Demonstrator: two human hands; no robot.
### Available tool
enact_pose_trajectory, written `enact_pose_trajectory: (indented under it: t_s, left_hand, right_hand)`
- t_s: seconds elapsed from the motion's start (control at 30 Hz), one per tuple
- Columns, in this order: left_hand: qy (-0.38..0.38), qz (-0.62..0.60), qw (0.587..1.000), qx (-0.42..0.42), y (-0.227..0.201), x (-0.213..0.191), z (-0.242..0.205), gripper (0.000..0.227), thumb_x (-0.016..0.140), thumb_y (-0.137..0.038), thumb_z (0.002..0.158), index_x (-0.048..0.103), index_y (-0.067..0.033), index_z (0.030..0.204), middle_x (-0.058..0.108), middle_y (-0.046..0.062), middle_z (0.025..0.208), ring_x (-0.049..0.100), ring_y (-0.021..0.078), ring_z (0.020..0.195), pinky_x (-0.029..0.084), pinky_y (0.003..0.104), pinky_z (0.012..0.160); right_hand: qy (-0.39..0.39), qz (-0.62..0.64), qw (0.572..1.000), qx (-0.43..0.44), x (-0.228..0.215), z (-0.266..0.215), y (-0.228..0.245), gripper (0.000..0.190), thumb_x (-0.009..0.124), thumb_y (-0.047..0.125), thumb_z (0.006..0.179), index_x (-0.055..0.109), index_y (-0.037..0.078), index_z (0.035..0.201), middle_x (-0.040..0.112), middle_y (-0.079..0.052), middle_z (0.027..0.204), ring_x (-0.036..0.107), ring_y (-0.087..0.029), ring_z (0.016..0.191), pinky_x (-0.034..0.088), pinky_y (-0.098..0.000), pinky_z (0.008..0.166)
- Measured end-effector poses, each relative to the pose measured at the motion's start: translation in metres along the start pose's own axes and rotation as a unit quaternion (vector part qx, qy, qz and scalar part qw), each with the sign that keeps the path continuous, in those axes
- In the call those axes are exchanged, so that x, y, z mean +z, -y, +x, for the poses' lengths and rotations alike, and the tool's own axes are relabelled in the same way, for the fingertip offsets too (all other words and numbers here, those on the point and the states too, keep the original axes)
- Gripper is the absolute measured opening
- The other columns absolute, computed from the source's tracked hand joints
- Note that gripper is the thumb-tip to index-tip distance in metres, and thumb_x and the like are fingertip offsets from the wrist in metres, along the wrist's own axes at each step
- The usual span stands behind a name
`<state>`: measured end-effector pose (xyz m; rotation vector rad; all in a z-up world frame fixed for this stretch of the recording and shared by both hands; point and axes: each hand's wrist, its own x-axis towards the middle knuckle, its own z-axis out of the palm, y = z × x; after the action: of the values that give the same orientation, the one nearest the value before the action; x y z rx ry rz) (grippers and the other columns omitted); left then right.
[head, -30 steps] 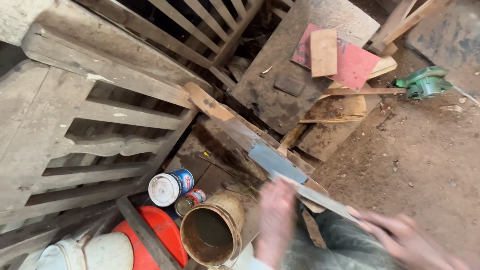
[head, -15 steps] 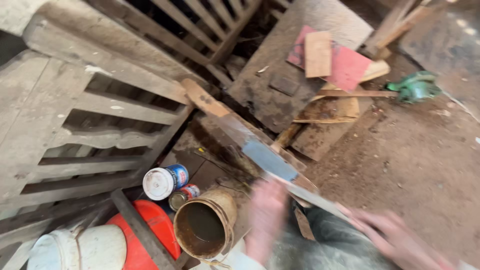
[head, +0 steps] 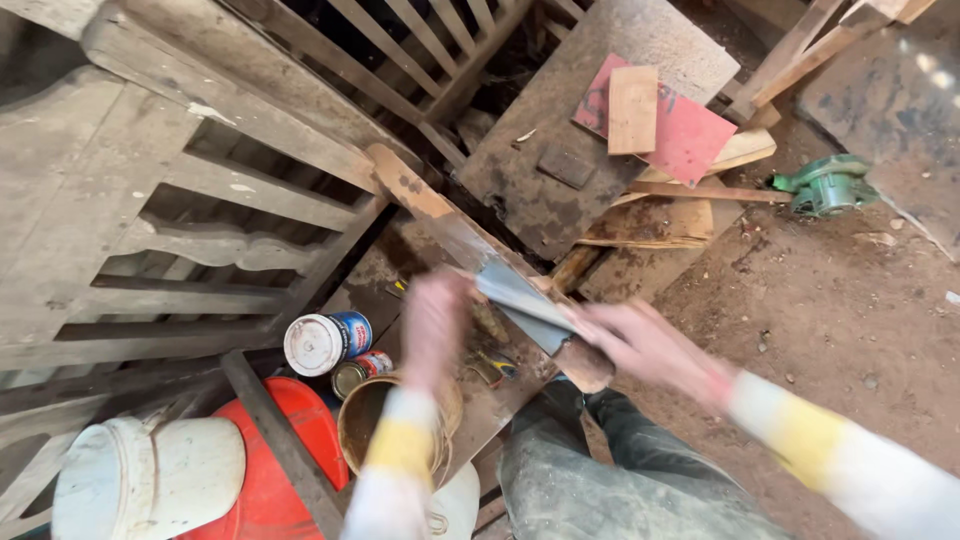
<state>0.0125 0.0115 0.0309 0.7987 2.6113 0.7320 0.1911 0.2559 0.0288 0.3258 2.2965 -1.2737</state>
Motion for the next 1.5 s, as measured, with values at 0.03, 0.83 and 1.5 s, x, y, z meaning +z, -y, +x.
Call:
enact_pose_trajectory:
  t_s: [0.03, 0.83, 1.5]
  left_hand:
    - [-0.047, -0.051, 0.995, 0.074, -0.020, 0.014, -0.021, 0.016, 0.060, -0.002, 0.088, 0.075, -0.0074, 0.087, 0.073, 0.014, 0.082, 0.071, 0.0254, 0.075, 0.058, 0.040, 0.066]
    - [-0.064, 0.111, 0.986, 0.106, -0.088, 0.062, -0.083, 0.036, 0.066, 0.007, 0.072, 0.070, -0.0043, 0.106, 0.070, 0.013, 0.116, 0.067, 0.0260, 0.110, 0.052, 0.042, 0.101]
    - [-0.002, 0.132, 0.986, 0.102, -0.071, 0.056, -0.073, 0.030, 0.066, -0.002, 0.072, 0.071, -0.0010, 0.102, 0.068, 0.014, 0.103, 0.064, 0.0292, 0.105, 0.050, 0.042, 0.093]
  right_hand:
    - [-0.003, 0.046, 0.999, 0.005, 0.007, -0.033, -0.023, 0.045, 0.051, 0.033, 0.098, 0.068, 0.013, 0.135, 0.077, -0.014, 0.091, 0.071, -0.025, 0.067, 0.058, -0.0395, 0.066]
    - [-0.145, -0.031, 0.984, -0.102, 0.042, -0.128, -0.101, 0.037, 0.062, 0.026, 0.096, 0.071, 0.017, 0.132, 0.082, -0.006, 0.111, 0.082, -0.021, 0.082, 0.061, -0.0344, 0.076]
    - [-0.058, -0.018, 0.995, 0.079, 0.038, -0.103, -0.098, 0.040, 0.061, 0.029, 0.093, 0.073, 0.019, 0.129, 0.080, -0.004, 0.121, 0.078, -0.020, 0.109, 0.058, -0.0335, 0.098]
